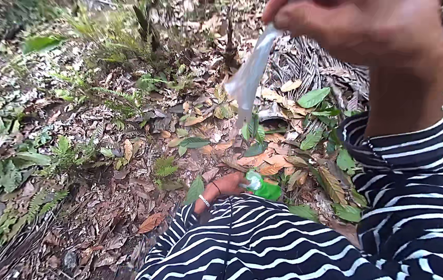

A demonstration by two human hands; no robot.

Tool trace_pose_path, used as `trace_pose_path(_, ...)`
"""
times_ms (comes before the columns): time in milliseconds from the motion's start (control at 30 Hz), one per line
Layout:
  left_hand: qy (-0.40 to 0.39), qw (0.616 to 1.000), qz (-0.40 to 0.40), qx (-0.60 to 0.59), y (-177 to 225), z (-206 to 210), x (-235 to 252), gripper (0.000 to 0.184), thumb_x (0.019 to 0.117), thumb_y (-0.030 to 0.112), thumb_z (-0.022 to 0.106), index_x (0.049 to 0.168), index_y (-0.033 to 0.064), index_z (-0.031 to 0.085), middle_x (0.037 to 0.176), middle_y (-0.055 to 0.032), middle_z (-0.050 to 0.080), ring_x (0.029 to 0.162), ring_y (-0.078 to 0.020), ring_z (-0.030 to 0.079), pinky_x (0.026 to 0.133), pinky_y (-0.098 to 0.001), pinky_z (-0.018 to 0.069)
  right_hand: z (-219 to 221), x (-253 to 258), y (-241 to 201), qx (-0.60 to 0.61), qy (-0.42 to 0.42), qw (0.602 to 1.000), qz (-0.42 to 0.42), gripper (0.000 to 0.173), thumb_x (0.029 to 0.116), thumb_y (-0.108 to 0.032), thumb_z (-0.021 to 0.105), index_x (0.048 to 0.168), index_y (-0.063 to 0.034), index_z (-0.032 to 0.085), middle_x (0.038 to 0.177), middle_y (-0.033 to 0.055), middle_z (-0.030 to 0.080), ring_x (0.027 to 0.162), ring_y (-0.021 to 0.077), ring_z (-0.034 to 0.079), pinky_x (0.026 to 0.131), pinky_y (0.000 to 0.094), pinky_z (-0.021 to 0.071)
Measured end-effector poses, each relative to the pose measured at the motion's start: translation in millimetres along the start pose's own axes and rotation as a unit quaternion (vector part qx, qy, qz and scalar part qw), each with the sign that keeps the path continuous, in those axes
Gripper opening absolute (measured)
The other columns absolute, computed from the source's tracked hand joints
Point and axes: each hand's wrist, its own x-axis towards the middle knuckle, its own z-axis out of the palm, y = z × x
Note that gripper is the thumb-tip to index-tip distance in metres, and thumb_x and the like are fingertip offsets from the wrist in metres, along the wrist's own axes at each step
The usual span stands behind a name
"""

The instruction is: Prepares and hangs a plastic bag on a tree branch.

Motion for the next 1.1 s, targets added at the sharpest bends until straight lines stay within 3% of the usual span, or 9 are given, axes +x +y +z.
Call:
trace_pose_path(67, 0.072, 0.994, 0.014, -0.084, 2.9, -18.0, -20.4, 0.044, 0.0973, 0.017, 0.066, 0.138, 0.0019, 0.062, 0.136, -0.0251, 0.060, 0.124, -0.0346, 0.060, 0.104, -0.0494, 0.0489, 5.1, 9.8, 4.4, 0.025, -0.066, 0.997, -0.017, 0.020, 0.0999, -0.015, 0.059, 0.113, -0.0109, 0.073, 0.104, -0.0013, 0.072, 0.081, 0.0016, 0.063, 0.075, 0.0245, 0.0553)
trace_pose_path(200, 0.395, 0.897, 0.032, -0.195, 26.4, -66.5, -67.9, 0.027, 0.1011, 0.015, 0.059, 0.121, 0.0001, 0.069, 0.118, -0.0115, 0.071, 0.101, -0.0157, 0.070, 0.089, -0.0348, 0.0586, 30.6, 23.2, 15.8, 0.050, -0.101, 0.993, -0.041, 0.024, 0.0971, -0.010, 0.061, 0.119, -0.0062, 0.070, 0.092, 0.0001, 0.068, 0.069, 0.0006, 0.059, 0.065, 0.0199, 0.0526)
trace_pose_path(300, 0.570, 0.795, 0.099, -0.185, 49.0, -101.4, -93.4, 0.022, 0.1042, 0.014, 0.054, 0.111, -0.0032, 0.067, 0.102, -0.0089, 0.072, 0.088, -0.0143, 0.071, 0.083, -0.0349, 0.0610, 57.1, 35.5, 8.7, 0.059, -0.118, 0.990, -0.042, 0.030, 0.0972, -0.012, 0.064, 0.126, -0.0065, 0.065, 0.084, 0.0000, 0.063, 0.068, 0.0045, 0.058, 0.065, 0.0238, 0.0520)
trace_pose_path(400, 0.611, 0.753, 0.167, -0.179, 78.7, -124.1, -108.4, 0.021, 0.1077, 0.019, 0.049, 0.111, 0.0040, 0.063, 0.098, -0.0044, 0.072, 0.082, -0.0127, 0.073, 0.078, -0.0318, 0.0634, 85.0, 50.4, -0.7, 0.085, -0.136, 0.985, -0.066, 0.035, 0.0966, -0.012, 0.065, 0.131, -0.0080, 0.062, 0.084, 0.0006, 0.064, 0.068, 0.0077, 0.060, 0.065, 0.0276, 0.0536)
trace_pose_path(533, 0.655, 0.716, 0.169, -0.175, 102.2, -141.2, -107.8, 0.020, 0.1012, 0.017, 0.061, 0.113, 0.0012, 0.063, 0.093, -0.0028, 0.070, 0.076, -0.0093, 0.070, 0.072, -0.0283, 0.0625, 117.6, 67.5, -13.4, 0.170, -0.152, 0.968, -0.100, 0.033, 0.0965, -0.008, 0.065, 0.129, -0.0046, 0.061, 0.081, 0.0010, 0.065, 0.065, 0.0066, 0.063, 0.063, 0.0245, 0.0564)
trace_pose_path(633, 0.689, 0.685, 0.174, -0.160, 94.9, -141.9, -110.7, 0.017, 0.0944, 0.005, 0.068, 0.110, 0.0016, 0.065, 0.092, -0.0017, 0.071, 0.071, -0.0060, 0.068, 0.065, -0.0232, 0.0602, 137.4, 77.7, -16.6, 0.219, -0.168, 0.954, -0.119, 0.033, 0.0958, -0.007, 0.065, 0.128, -0.0027, 0.060, 0.077, 0.0004, 0.064, 0.061, 0.0057, 0.060, 0.060, 0.0236, 0.0542)
trace_pose_path(767, 0.696, 0.681, 0.125, -0.189, 81.2, -135.5, -138.7, 0.015, 0.0999, 0.008, 0.063, 0.114, 0.0053, 0.066, 0.093, -0.0042, 0.071, 0.066, -0.0074, 0.067, 0.057, -0.0222, 0.0589, 151.5, 97.3, -14.4, 0.247, -0.194, 0.939, -0.138, 0.033, 0.0967, -0.007, 0.064, 0.129, -0.0023, 0.060, 0.077, -0.0003, 0.064, 0.063, 0.0052, 0.061, 0.060, 0.0234, 0.0549)
trace_pose_path(867, 0.740, 0.648, 0.077, -0.161, 71.6, -140.6, -165.7, 0.012, 0.1018, 0.013, 0.059, 0.111, 0.0084, 0.065, 0.080, -0.0017, 0.067, 0.053, -0.0036, 0.055, 0.046, -0.0161, 0.0455, 165.0, 120.5, -13.9, 0.268, -0.222, 0.925, -0.150, 0.034, 0.0967, -0.007, 0.063, 0.130, -0.0034, 0.059, 0.078, 0.0004, 0.065, 0.064, 0.0067, 0.062, 0.061, 0.0246, 0.0561)
trace_pose_path(1100, 0.807, 0.590, -0.010, -0.020, 34.5, -182.6, -236.6, 0.015, 0.0989, 0.008, 0.062, 0.110, 0.0096, 0.052, 0.083, -0.0014, 0.063, 0.064, -0.0077, 0.062, 0.057, -0.0234, 0.0554, 215.2, 180.5, -18.5, 0.251, -0.211, 0.895, -0.301, 0.017, 0.0966, -0.009, 0.059, 0.113, -0.0046, 0.058, 0.075, 0.0012, 0.060, 0.058, 0.0080, 0.057, 0.053, 0.0260, 0.0525)
